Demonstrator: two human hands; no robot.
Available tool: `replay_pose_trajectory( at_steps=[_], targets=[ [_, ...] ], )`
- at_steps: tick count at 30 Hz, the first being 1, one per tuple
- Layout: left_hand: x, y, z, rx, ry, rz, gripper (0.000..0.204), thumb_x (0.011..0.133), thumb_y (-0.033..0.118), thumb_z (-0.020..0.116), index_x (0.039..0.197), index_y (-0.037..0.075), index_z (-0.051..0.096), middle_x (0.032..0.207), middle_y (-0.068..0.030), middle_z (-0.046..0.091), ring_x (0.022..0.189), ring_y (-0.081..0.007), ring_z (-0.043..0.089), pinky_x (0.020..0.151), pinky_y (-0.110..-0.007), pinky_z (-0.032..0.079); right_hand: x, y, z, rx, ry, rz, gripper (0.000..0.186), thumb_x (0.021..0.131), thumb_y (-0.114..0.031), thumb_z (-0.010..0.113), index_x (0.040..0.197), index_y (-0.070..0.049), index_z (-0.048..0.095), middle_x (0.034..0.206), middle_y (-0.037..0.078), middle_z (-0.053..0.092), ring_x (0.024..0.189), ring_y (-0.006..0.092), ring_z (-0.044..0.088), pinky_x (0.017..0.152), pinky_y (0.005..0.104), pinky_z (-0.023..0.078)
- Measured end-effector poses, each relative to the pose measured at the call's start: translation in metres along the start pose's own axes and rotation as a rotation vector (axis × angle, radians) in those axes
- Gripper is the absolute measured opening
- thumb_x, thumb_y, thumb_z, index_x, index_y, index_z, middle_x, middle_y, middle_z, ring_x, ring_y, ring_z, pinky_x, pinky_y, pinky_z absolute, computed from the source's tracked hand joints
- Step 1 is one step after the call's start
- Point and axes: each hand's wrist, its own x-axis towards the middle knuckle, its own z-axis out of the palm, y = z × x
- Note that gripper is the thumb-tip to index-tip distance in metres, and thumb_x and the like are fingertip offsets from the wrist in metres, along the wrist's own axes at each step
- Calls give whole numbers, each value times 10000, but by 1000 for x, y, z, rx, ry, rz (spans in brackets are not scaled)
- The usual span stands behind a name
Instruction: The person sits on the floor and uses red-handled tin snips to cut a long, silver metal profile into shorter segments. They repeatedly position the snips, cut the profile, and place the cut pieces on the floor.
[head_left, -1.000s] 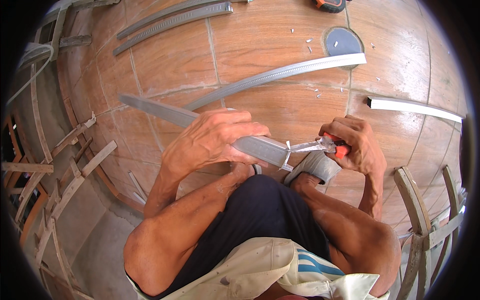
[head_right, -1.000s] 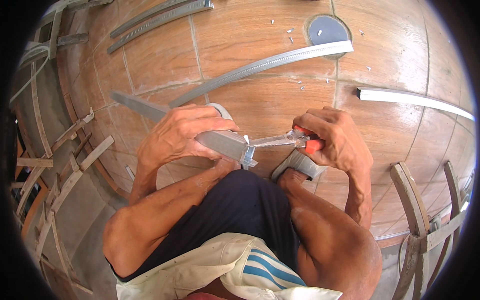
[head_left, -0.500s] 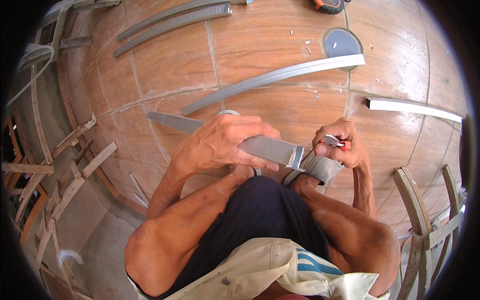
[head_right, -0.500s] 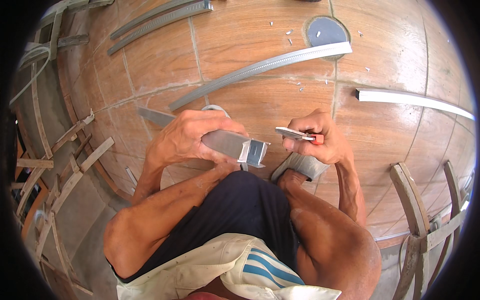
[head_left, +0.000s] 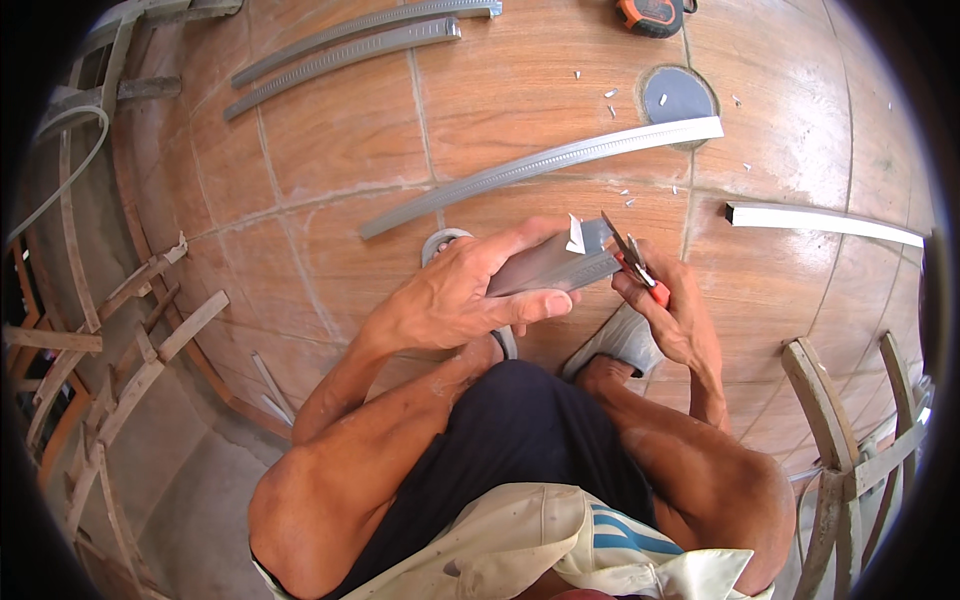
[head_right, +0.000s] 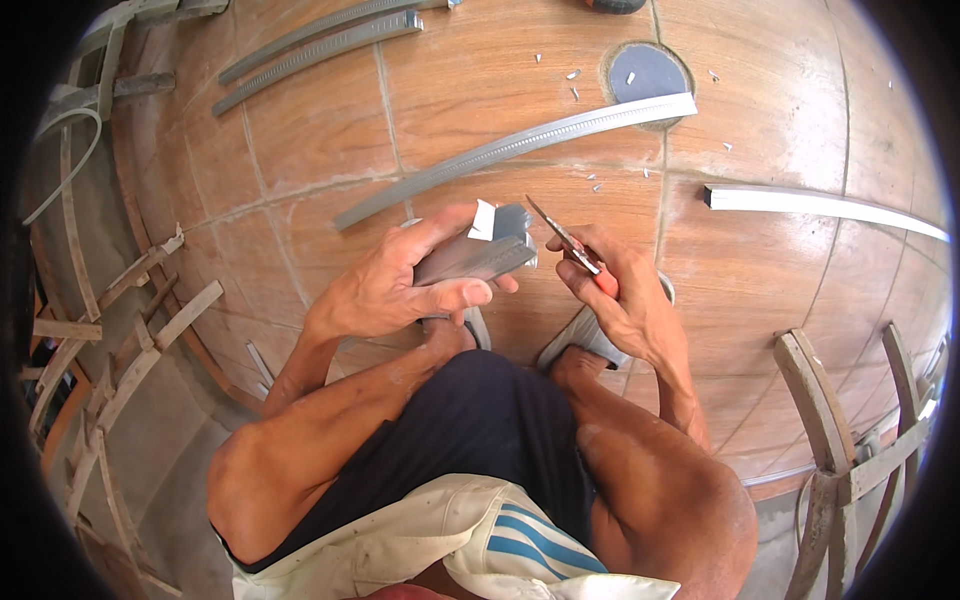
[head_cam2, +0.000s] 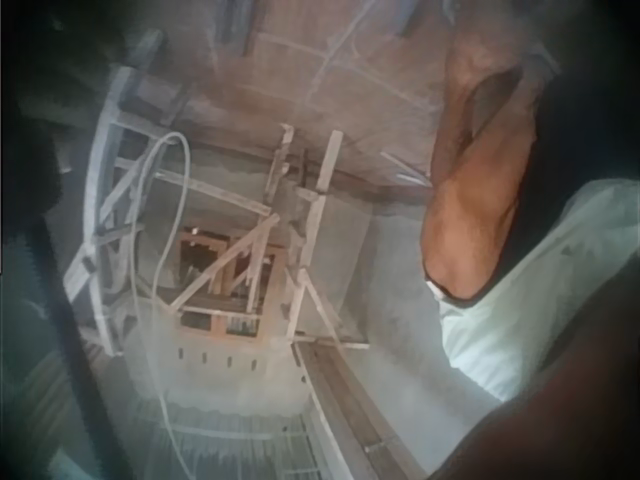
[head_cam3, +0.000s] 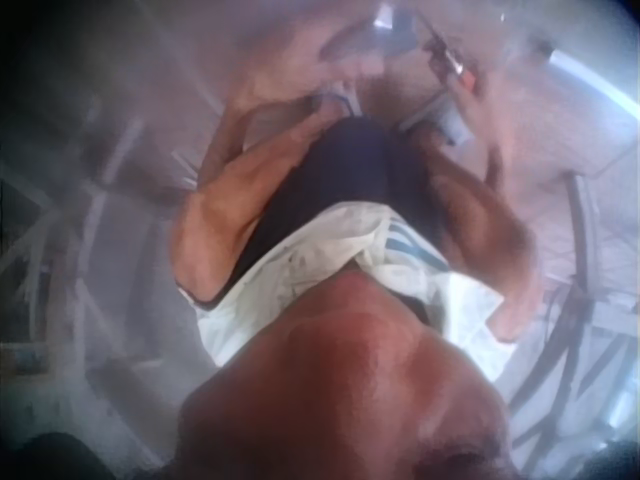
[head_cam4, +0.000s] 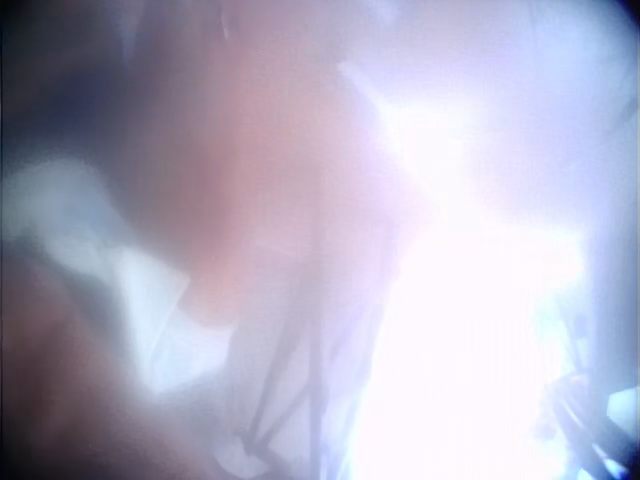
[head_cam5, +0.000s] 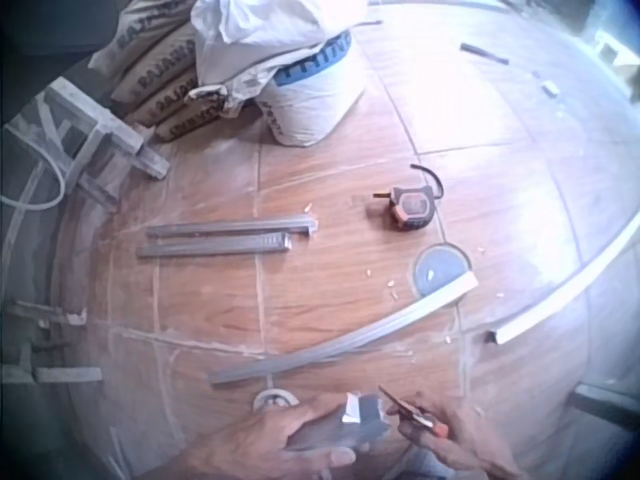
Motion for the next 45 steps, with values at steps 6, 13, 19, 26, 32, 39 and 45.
replay_pose_trajectory(
  at_steps=[6,13,19,26,32,39,45],
  targets=[
    [5,-5,1,-241,-28,-19,863,1015,460,753,1620,-33,385,1124,-144,783,794,-196,755,643,-315,606,1,0,7,12,1,36,265,1007,-176,684,1201,1,724,932,159,707,847,266,663,815,392,528],
    [7,12,-6,-316,-126,-113,872,1029,411,741,1643,-41,319,1126,-158,786,714,-184,728,589,-298,590,3,-8,7,-15,-1,144,275,1019,-209,670,1186,2,723,866,165,704,797,279,652,782,402,527],
    [6,7,-2,-214,-70,-72,772,1013,361,760,1581,-23,405,1112,-170,791,673,-160,715,590,-283,579,3,-10,4,-40,6,61,263,996,-193,688,1165,6,719,839,172,683,771,276,632,759,403,514],
    [1,22,1,-110,-50,-134,735,1000,337,786,1561,-3,455,1077,-136,787,661,-153,697,623,-289,583,2,2,6,-16,20,6,237,971,-165,691,1130,9,711,785,162,643,719,299,602,722,404,495],
    [0,21,2,-61,-34,-119,857,978,516,774,1602,10,475,1077,-178,763,619,-179,680,620,-334,581,1,2,7,-86,58,32,201,962,-140,686,1096,9,699,746,156,619,687,296,584,701,405,485],
    [1,18,2,-65,-48,-130,892,972,553,771,1613,18,459,1112,-204,769,619,-201,691,614,-347,580,2,3,10,-110,86,-19,185,960,-125,678,1092,3,693,733,144,606,677,269,570,689,396,482],
    [1,17,1,-60,-44,-121,892,972,572,763,1613,29,461,1106,-194,771,611,-191,683,602,-341,574,2,1,9,-125,78,3,192,961,-122,678,1107,2,693,746,141,616,688,258,584,702,392,496]
  ],
)
